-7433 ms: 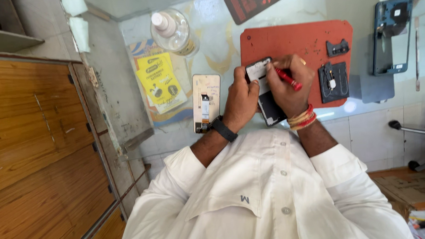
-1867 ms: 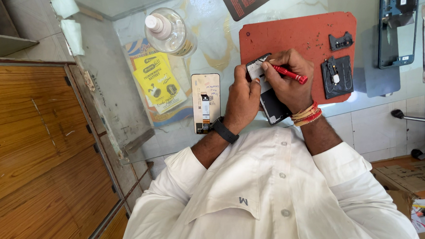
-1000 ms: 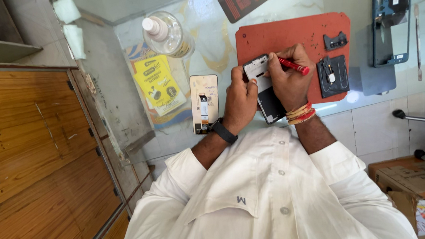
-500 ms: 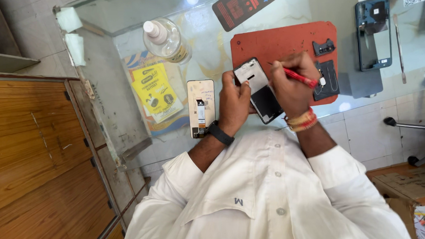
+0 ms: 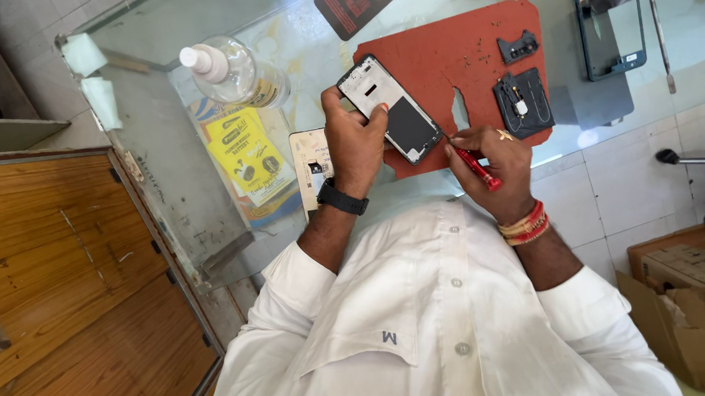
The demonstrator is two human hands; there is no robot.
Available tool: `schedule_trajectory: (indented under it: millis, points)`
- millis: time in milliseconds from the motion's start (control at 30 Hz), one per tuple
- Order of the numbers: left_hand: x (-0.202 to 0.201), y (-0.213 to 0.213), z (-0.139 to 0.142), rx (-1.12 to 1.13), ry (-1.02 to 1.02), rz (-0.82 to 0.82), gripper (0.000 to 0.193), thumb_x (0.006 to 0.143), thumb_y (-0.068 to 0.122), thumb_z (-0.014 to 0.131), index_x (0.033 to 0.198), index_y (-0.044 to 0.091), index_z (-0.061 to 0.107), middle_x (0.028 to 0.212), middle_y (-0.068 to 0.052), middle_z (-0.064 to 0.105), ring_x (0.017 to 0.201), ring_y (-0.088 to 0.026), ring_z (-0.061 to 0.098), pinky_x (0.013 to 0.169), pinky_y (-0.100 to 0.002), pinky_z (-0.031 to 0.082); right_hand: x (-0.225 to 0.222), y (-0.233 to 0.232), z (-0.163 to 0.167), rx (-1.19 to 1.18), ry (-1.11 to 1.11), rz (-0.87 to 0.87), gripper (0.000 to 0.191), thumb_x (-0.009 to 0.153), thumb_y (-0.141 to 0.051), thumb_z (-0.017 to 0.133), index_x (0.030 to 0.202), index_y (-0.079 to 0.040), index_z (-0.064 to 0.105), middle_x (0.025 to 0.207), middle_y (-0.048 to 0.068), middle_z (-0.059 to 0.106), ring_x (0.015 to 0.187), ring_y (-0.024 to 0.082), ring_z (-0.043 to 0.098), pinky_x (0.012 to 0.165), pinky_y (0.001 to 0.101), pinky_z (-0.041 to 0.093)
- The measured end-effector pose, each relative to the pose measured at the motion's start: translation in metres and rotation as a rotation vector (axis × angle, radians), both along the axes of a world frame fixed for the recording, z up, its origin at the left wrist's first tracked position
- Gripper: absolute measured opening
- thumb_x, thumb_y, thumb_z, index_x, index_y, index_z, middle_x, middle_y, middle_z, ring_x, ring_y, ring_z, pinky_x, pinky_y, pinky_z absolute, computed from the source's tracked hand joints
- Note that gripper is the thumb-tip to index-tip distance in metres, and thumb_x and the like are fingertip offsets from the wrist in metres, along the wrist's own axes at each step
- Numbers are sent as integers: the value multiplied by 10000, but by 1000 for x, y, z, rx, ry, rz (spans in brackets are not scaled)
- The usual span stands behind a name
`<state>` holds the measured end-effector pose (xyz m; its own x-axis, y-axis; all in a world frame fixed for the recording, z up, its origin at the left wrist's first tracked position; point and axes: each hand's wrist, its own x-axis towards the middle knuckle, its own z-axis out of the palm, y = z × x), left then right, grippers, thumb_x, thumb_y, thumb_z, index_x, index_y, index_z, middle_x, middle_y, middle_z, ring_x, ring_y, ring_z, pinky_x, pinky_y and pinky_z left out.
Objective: The person pries open a smartphone using a yellow pry tool, then uses a red screwdriver to unscrew and remove internal components from the phone body. They handle the opened phone, a removed back cover, and small internal parts on a red work mat, transferring parts between the phone and the mat.
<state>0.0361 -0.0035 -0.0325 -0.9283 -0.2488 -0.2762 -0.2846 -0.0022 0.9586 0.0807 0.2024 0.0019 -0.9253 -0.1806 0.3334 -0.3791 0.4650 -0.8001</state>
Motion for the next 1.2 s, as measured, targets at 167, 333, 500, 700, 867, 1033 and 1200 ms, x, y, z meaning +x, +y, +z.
schedule_trajectory:
  millis: [167,333,500,700,867,1033,1200]
  points:
    - [0,0,-3,-33,31,-3,590,906,7,662,1378,-56,315,943,-208,765,811,-196,771,686,-289,597,-2,-1,-5,51,29,4,173,904,60,784,918,30,614,974,174,739,861,260,754,743,327,592]
    - [1,0,-4,-50,39,-13,576,918,10,659,1374,-57,314,927,-214,774,816,-194,776,709,-285,598,-2,0,-4,92,27,18,174,891,63,777,905,25,609,950,172,734,823,256,741,719,334,582]
    - [1,1,-6,-18,45,-12,562,924,6,650,1371,-55,315,968,-214,769,844,-193,777,719,-289,607,-4,0,-3,101,35,25,185,893,67,777,892,18,599,951,170,735,824,256,743,714,329,583]
    - [2,1,-7,-21,37,-10,563,922,2,652,1371,-53,317,962,-219,767,840,-192,776,709,-282,609,-3,-3,2,122,14,16,178,897,67,782,906,20,611,945,163,733,817,252,743,710,323,583]
    - [1,3,-3,26,63,-4,586,933,-6,642,1402,-56,294,1011,-202,748,852,-182,776,676,-281,619,-4,-6,3,183,14,10,201,899,56,797,892,13,601,951,161,738,782,263,724,680,342,557]
    - [2,3,3,-52,-38,-17,600,922,11,645,1411,-58,305,867,-178,768,706,-174,750,582,-281,577,-18,-14,-2,175,45,35,192,912,57,801,923,17,613,965,163,734,804,287,721,705,369,557]
    - [1,4,0,-85,5,13,629,913,4,673,1416,-59,300,865,-167,769,714,-167,750,614,-280,581,-8,-11,10,184,12,30,197,920,55,789,905,7,598,952,170,719,810,291,726,707,368,560]
